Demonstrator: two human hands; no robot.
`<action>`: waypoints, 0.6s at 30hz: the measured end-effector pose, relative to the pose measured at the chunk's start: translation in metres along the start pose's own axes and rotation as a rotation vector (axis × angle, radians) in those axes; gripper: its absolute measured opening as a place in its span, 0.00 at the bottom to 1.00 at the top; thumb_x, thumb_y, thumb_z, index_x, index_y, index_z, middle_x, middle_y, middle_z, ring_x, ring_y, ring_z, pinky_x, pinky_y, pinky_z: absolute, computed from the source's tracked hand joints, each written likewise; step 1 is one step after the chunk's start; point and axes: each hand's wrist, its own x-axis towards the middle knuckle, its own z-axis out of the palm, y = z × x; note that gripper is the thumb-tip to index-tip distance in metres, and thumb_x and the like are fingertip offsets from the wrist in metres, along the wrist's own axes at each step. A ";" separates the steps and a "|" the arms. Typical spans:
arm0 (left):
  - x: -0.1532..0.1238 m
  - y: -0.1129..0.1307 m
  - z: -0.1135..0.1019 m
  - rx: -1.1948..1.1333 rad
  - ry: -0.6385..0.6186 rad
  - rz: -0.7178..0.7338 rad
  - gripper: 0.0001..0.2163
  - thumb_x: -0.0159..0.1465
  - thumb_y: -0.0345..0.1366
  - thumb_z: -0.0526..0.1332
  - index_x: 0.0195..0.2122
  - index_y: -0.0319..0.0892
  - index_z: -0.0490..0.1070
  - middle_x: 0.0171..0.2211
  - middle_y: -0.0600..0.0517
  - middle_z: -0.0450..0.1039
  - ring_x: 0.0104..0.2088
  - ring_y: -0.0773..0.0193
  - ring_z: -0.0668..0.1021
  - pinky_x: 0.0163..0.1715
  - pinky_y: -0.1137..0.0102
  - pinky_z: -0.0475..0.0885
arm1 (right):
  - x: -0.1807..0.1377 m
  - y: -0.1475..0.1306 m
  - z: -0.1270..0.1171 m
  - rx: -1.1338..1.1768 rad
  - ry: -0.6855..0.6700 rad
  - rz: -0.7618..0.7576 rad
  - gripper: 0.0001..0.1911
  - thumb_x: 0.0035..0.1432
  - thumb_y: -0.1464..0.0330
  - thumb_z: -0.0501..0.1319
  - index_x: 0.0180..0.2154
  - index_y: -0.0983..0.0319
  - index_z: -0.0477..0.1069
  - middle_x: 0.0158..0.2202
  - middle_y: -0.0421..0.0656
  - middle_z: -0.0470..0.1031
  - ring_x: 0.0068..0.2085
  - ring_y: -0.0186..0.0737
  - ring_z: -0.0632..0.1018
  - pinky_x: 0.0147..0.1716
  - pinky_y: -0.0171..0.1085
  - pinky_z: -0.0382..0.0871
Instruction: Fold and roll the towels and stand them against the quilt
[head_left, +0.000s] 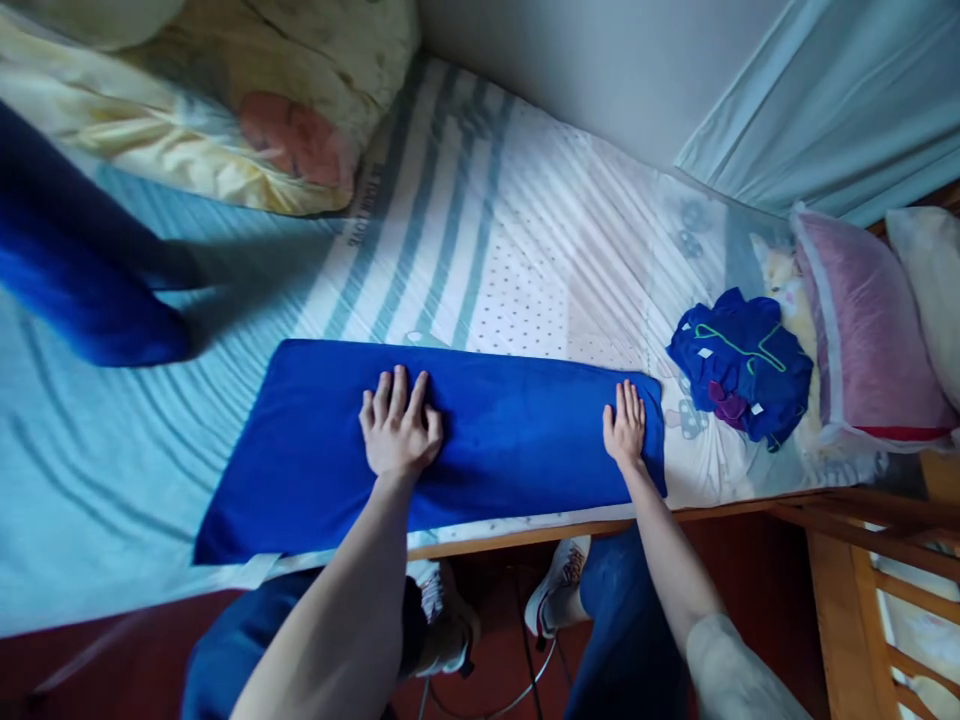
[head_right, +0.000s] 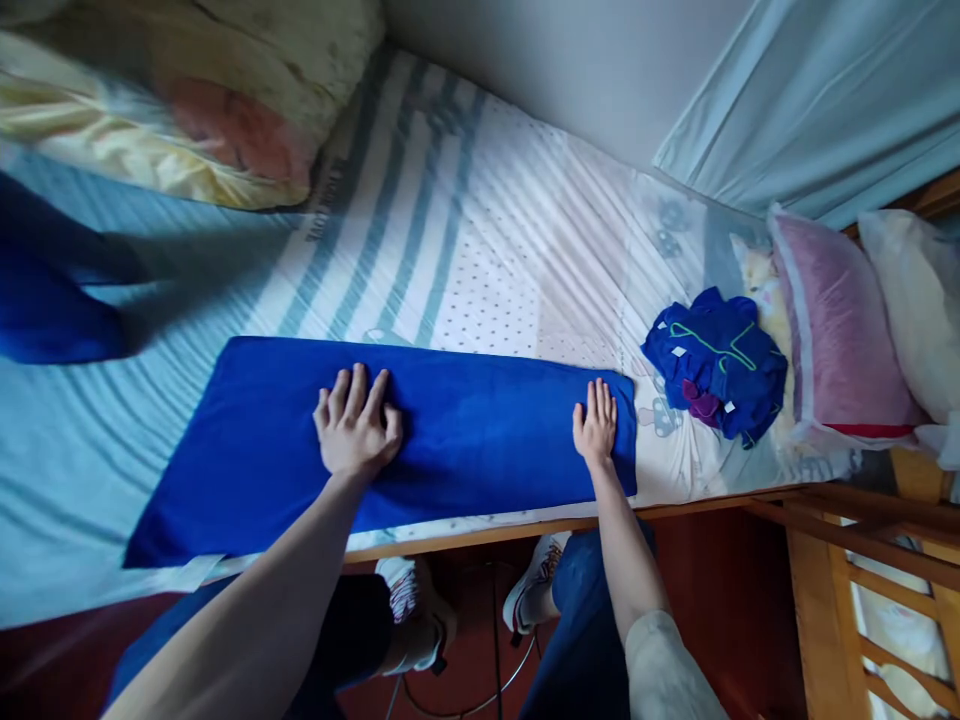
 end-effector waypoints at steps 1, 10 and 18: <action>0.000 0.002 0.000 -0.007 0.000 -0.007 0.33 0.61 0.37 0.57 0.70 0.45 0.65 0.73 0.46 0.56 0.74 0.44 0.56 0.74 0.44 0.46 | 0.003 0.019 -0.003 -0.018 0.011 0.044 0.32 0.75 0.61 0.44 0.73 0.67 0.54 0.74 0.53 0.56 0.75 0.47 0.55 0.73 0.52 0.50; -0.001 0.011 -0.003 -0.057 0.050 0.000 0.31 0.61 0.38 0.58 0.68 0.44 0.69 0.73 0.44 0.58 0.73 0.38 0.59 0.72 0.39 0.46 | 0.006 0.054 0.002 -0.061 0.023 0.135 0.34 0.75 0.59 0.41 0.74 0.68 0.50 0.75 0.56 0.54 0.75 0.47 0.54 0.73 0.54 0.48; -0.002 0.010 -0.004 -0.087 0.058 0.001 0.31 0.61 0.39 0.58 0.67 0.48 0.69 0.73 0.49 0.57 0.73 0.40 0.59 0.73 0.40 0.46 | 0.032 0.058 -0.001 -0.067 -0.030 0.285 0.37 0.73 0.56 0.40 0.74 0.72 0.50 0.75 0.59 0.52 0.75 0.49 0.54 0.71 0.53 0.51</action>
